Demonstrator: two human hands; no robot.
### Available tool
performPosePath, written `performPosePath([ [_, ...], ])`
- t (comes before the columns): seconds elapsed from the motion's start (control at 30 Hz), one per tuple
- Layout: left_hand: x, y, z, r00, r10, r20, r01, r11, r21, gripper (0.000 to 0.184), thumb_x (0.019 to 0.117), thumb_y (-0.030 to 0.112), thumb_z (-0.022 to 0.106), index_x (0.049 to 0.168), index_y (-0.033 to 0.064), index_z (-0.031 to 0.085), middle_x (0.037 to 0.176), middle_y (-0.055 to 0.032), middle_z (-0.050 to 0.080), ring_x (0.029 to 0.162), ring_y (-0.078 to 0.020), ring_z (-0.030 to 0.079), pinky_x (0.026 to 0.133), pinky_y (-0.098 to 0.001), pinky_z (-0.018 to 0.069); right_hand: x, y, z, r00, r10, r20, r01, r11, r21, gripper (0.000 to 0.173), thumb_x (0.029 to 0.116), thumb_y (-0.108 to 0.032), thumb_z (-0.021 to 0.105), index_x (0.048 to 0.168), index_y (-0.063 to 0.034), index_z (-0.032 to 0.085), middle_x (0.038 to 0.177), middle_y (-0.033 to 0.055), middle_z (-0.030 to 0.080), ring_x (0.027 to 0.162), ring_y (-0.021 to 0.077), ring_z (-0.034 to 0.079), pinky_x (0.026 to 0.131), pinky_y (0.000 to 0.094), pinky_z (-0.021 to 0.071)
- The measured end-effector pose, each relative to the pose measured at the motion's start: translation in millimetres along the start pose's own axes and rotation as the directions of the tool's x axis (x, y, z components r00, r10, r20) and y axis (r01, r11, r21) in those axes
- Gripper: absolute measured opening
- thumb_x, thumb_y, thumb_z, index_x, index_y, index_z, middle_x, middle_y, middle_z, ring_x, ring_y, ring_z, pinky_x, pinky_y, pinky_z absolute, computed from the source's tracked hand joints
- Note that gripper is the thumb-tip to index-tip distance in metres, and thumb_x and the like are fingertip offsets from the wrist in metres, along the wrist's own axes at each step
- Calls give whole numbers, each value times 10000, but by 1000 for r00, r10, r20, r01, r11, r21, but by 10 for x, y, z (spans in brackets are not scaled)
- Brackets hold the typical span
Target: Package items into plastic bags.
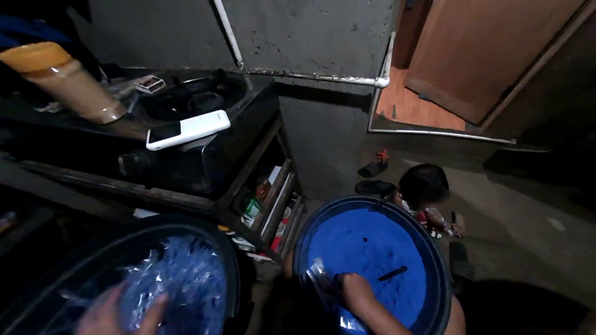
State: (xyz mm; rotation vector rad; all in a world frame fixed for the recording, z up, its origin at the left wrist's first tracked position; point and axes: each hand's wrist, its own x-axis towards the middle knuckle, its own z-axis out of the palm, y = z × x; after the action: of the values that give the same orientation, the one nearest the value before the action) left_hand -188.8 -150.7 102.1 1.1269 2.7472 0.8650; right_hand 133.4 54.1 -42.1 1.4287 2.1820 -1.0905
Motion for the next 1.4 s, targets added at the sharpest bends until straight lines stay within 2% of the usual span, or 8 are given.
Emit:
performPosePath([
  [0.13,-24,544,498,964,176,201,-137,972,-191,644,974,424,624,1455,9,516,1562,-276,386,1439,-455,376,1113,-627,363,19,-64,16,999,40,24,-41,999,10,365,1019,-355,563,1147,-52,721,1168,203,706,1150,387,655,973,607,503],
  [0.37,-135,839,1344,830,420,368,-275,881,-384,409,985,276,652,1330,56,658,1352,-157,635,1249,-311,606,1064,-519,481,8,290,1,997,-37,-65,60,909,411,306,1027,-277,582,1110,-14,716,1011,192,709,958,324,688,904,543,531],
  [0.63,-364,1078,2138,698,392,600,-81,875,-478,466,1003,371,618,1370,84,623,1254,-84,698,1127,-174,677,1021,-402,525,-72,251,161,968,-98,-232,243,610,754,222,1015,-225,621,1044,-23,707,761,27,628,658,89,577,657,288,513],
  [0.8,-319,1319,2255,545,408,733,126,824,-552,347,1035,231,591,1280,-11,633,1126,-142,701,1010,-177,672,956,-374,528,-78,220,199,964,-42,-262,260,343,903,134,1009,-121,617,1012,-1,677,748,-1,628,647,56,585,648,233,522],
  [0.97,-339,1357,2379,624,353,697,203,788,-581,210,1013,193,617,1093,7,674,843,-55,664,723,-102,612,713,-304,529,-109,237,218,957,-45,-287,279,413,867,175,963,-174,691,1031,-13,673,763,8,631,674,75,595,673,259,529],
  [1.2,-253,1497,2266,641,384,665,246,717,-652,183,1033,168,574,1109,9,623,839,-39,653,691,-89,618,668,-274,542,-95,194,294,947,-23,-321,268,609,746,341,936,-287,728,1160,-34,682,1010,93,669,881,158,645,831,360,553],
  [1.3,-220,1580,2141,626,442,642,171,726,-666,210,1038,190,558,1131,13,622,849,-42,656,719,-88,621,695,-278,539,-136,116,258,895,-32,-446,384,564,731,473,951,-235,697,1357,-15,597,1254,158,647,1088,206,644,958,368,537],
  [1.4,-207,1680,2040,631,479,610,108,725,-681,221,1038,201,552,1137,20,631,833,-36,668,720,-92,631,708,-295,546,-187,36,153,862,-121,-493,494,422,760,388,972,-119,646,1330,17,581,1140,103,705,1019,126,690,930,308,574],
])
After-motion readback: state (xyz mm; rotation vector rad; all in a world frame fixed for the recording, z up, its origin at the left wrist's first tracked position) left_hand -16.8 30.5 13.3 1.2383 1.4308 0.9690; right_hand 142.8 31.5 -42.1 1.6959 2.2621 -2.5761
